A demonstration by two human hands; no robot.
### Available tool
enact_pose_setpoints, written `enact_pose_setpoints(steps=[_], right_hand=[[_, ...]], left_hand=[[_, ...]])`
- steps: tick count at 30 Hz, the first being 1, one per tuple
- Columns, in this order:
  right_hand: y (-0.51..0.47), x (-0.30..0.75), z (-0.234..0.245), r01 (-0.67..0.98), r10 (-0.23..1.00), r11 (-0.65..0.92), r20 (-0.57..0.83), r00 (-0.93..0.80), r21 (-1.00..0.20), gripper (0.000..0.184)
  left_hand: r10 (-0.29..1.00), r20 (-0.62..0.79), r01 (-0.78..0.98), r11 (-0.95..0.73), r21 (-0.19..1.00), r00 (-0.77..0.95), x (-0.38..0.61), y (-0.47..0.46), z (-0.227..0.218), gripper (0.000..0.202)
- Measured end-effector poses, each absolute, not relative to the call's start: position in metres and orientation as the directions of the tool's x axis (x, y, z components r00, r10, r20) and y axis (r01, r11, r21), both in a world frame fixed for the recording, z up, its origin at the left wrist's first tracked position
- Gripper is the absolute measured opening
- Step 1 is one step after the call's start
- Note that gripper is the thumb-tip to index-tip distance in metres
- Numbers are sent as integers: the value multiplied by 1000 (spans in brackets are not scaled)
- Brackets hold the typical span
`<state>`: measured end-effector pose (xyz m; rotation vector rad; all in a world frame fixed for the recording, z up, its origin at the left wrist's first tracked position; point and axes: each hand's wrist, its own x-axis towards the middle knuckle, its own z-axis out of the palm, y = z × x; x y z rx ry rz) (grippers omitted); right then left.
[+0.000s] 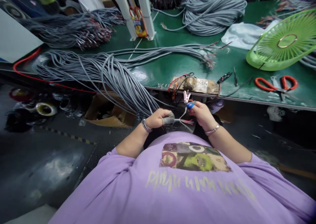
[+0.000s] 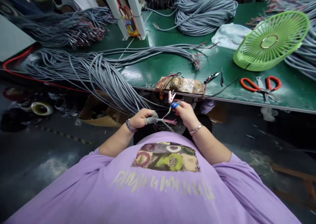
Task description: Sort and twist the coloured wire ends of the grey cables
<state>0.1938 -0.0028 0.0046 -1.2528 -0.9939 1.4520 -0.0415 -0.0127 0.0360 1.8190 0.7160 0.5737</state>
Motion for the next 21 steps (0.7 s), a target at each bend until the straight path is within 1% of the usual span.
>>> enact_pose_setpoints(steps=[2, 3, 4, 6, 8, 9, 10, 12, 16, 17, 18, 19, 21], right_hand=[[5, 202, -1, -262, 960, -241, -269, 75, -934, 40], [9, 205, -3, -323, 952, -257, -296, 77, -911, 40], [12, 206, -3, -372, 944, -290, -327, 38, -881, 40], [16, 205, 0, -416, 913, -404, -388, -127, -815, 44], [21, 200, 3, -387, 855, -516, -431, -288, -764, 50], [24, 198, 5, -369, 837, -541, -437, -330, -756, 52], [27, 195, 6, -358, 833, -541, -430, -347, -761, 52], [32, 190, 5, -364, 867, -482, -374, -329, -797, 51], [38, 186, 0, -377, 974, -194, -132, -183, -906, 51], [38, 184, -1, -376, 982, -155, -102, -156, -914, 52], [38, 183, -1, -383, 982, -158, -106, -153, -910, 52], [38, 181, -1, -401, 974, -202, -141, -176, -894, 53], [39, 177, -1, -459, 937, -335, -238, -257, -822, 52]], left_hand=[[726, 75, 135, -227, 965, 683, -46, -13, 37, 46], [747, 92, 104, -211, 972, 658, -48, -13, 36, 46], [772, 111, 77, -203, 976, 626, -48, -11, 35, 46], [819, 143, 43, -200, 979, 556, -46, -7, 32, 46], [849, 157, 37, -203, 978, 504, -40, -2, 30, 45], [860, 159, 37, -202, 979, 485, -36, 1, 29, 45], [867, 158, 36, -198, 980, 472, -32, 4, 29, 45], [874, 149, 38, -188, 982, 461, -25, 10, 29, 46], [881, 129, 42, -166, 985, 455, -16, 17, 29, 47], [883, 124, 43, -160, 986, 453, -14, 18, 28, 47], [884, 120, 42, -156, 987, 451, -13, 19, 27, 48], [885, 117, 42, -152, 987, 451, -12, 20, 26, 48], [885, 110, 40, -143, 989, 453, -10, 23, 24, 49]])
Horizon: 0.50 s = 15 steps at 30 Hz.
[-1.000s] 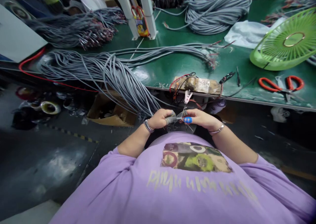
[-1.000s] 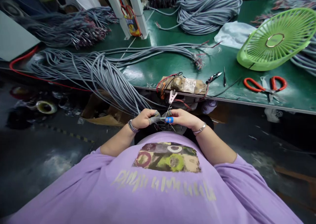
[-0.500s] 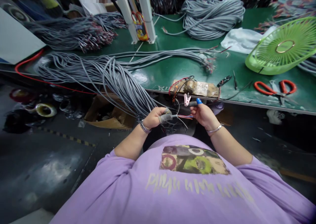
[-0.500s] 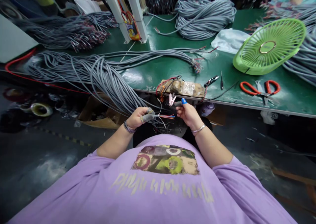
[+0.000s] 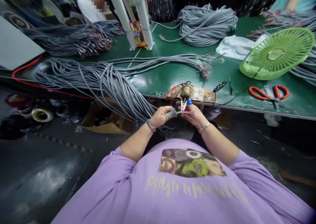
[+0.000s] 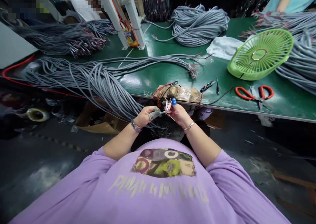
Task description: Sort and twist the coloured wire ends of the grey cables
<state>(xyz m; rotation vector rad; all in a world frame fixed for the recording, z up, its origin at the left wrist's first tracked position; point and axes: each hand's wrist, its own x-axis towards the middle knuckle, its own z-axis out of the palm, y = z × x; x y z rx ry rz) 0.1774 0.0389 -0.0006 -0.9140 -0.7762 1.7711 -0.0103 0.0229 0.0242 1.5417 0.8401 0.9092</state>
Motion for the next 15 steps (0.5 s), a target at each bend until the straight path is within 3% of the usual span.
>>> enact_pose_setpoints(steps=[4, 15], right_hand=[[43, 172, -1, -570, 899, -434, -296, -323, -697, 46], [43, 169, -1, -636, 906, -422, -275, -321, -646, 43]], left_hand=[[878, 90, 41, -124, 991, 470, -8, 27, 21, 50], [863, 43, 77, -94, 993, 503, -4, 31, 22, 52]])
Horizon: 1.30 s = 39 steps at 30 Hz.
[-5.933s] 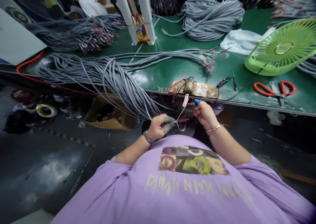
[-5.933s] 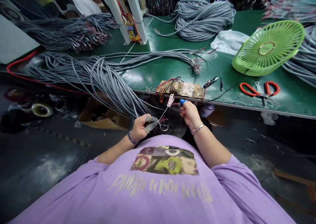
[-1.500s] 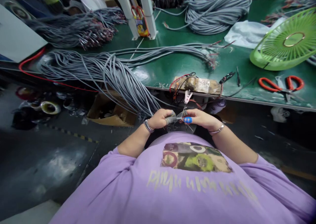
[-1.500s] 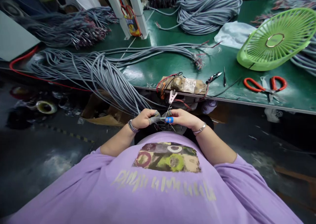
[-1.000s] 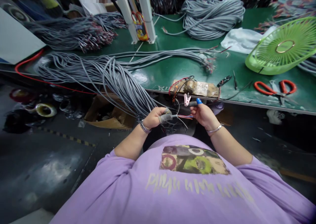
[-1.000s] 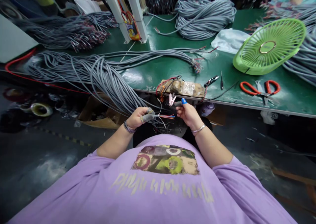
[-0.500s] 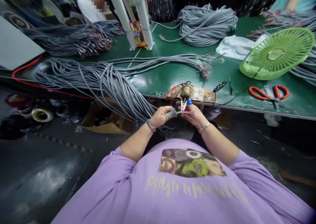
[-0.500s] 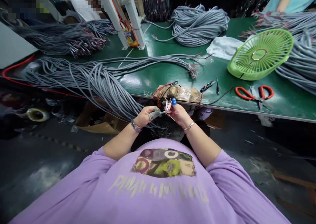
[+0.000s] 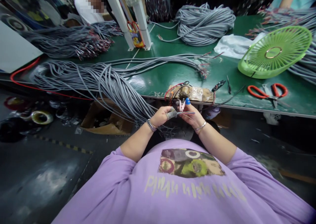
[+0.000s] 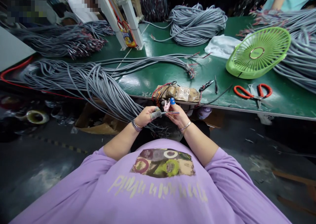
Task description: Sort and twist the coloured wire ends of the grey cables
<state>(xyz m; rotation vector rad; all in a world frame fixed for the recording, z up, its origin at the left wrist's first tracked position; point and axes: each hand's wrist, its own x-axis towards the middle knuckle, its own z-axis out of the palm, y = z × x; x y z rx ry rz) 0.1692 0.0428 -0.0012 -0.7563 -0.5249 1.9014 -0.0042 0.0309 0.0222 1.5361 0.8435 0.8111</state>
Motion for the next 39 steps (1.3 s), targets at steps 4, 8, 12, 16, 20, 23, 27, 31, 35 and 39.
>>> enact_pose_setpoints(steps=[4, 8, 12, 16, 20, 23, 27, 31, 35, 39], right_hand=[[37, 174, -3, -601, 884, -461, -274, -379, -653, 55], [33, 182, -9, -562, 866, -491, -301, -400, -666, 62], [29, 188, -14, -539, 854, -513, -338, -395, -668, 62], [24, 192, -18, -547, 838, -538, -340, -426, -641, 57], [18, 194, -16, -495, 816, -563, -347, -462, -662, 51], [16, 195, -10, -453, 814, -558, -353, -461, -695, 51], [22, 192, 3, -426, 819, -546, -353, -452, -721, 56], [32, 186, 14, -376, 838, -511, -349, -420, -773, 50], [36, 181, 19, -386, 859, -485, -344, -380, -785, 49], [38, 180, 21, -374, 891, -446, -362, -274, -813, 52]], left_hand=[[849, 25, 68, -72, 995, 527, -7, 25, 21, 52], [796, 6, 70, -61, 996, 606, -18, 9, 25, 50], [770, -4, 101, -78, 992, 639, -36, -14, 30, 49], [814, 23, 137, -126, 982, 580, -46, -29, 26, 46], [866, 49, 147, -139, 979, 497, -47, -33, 18, 49], [868, 45, 153, -137, 979, 494, -45, -33, 18, 50], [859, 39, 134, -124, 983, 510, -40, -30, 20, 49], [847, 41, 95, -108, 990, 530, -33, -23, 22, 48], [858, 57, 64, -104, 993, 511, -27, -15, 21, 48], [874, 62, 39, -92, 995, 481, -21, -8, 20, 48]])
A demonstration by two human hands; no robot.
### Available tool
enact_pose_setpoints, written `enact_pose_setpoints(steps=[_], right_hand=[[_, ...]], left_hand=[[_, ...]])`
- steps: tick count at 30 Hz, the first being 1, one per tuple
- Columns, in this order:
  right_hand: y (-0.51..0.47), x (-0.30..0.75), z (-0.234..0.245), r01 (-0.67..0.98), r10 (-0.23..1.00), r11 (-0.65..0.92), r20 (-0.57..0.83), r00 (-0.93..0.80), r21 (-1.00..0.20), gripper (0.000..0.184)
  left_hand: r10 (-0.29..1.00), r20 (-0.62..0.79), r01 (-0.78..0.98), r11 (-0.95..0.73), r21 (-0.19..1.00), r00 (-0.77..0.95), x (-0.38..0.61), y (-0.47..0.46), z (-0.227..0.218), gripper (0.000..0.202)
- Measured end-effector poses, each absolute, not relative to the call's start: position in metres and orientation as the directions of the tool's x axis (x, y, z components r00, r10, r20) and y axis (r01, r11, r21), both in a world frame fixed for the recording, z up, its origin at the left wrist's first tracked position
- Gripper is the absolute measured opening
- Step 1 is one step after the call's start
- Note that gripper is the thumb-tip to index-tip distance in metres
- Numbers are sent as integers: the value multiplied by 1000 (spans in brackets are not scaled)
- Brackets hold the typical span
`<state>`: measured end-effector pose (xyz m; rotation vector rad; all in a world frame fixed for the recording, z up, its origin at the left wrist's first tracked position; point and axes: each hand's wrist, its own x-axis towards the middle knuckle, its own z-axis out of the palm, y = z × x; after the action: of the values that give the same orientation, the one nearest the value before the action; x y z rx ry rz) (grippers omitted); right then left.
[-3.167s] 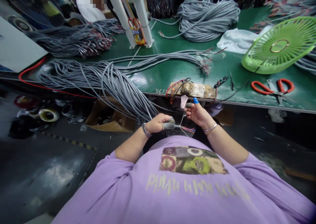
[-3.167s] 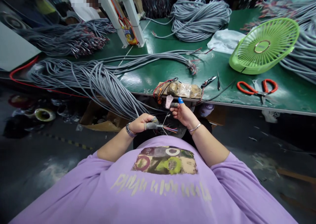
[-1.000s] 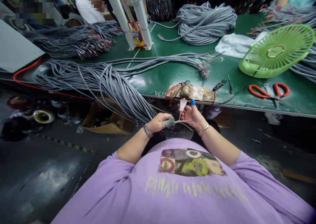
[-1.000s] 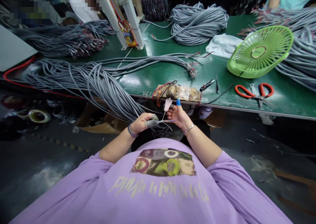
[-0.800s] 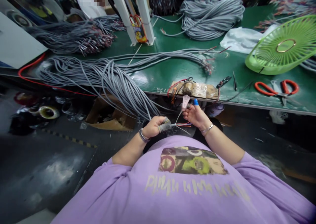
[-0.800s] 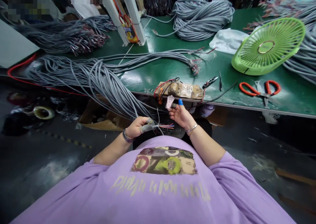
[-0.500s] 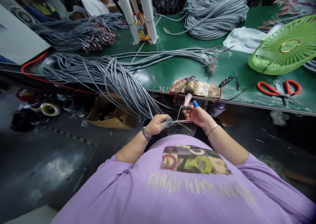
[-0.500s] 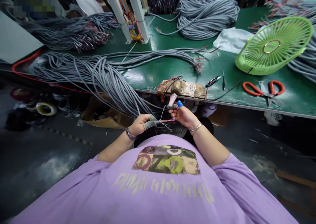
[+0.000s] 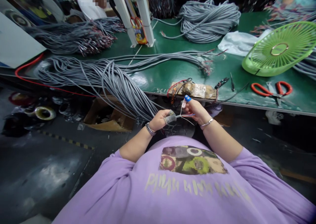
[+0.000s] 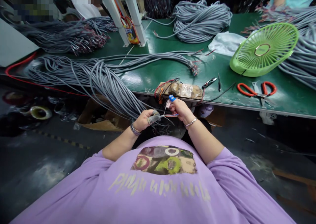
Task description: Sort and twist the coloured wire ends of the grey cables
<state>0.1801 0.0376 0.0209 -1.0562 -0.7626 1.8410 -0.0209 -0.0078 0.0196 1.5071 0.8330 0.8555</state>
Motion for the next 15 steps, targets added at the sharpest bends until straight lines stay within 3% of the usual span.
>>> enact_pose_setpoints(steps=[3, 8, 15], right_hand=[[39, 182, 21, -374, 904, -422, -356, -235, -826, 51], [40, 184, 17, -466, 877, -467, -328, -351, -751, 38], [39, 183, 18, -509, 883, -466, -346, -316, -724, 27]], left_hand=[[882, 60, 48, -93, 995, 468, -16, -5, 19, 49], [884, 49, 47, -79, 996, 464, -12, -2, 18, 49], [866, 26, 77, -75, 994, 499, -13, 0, 14, 49]])
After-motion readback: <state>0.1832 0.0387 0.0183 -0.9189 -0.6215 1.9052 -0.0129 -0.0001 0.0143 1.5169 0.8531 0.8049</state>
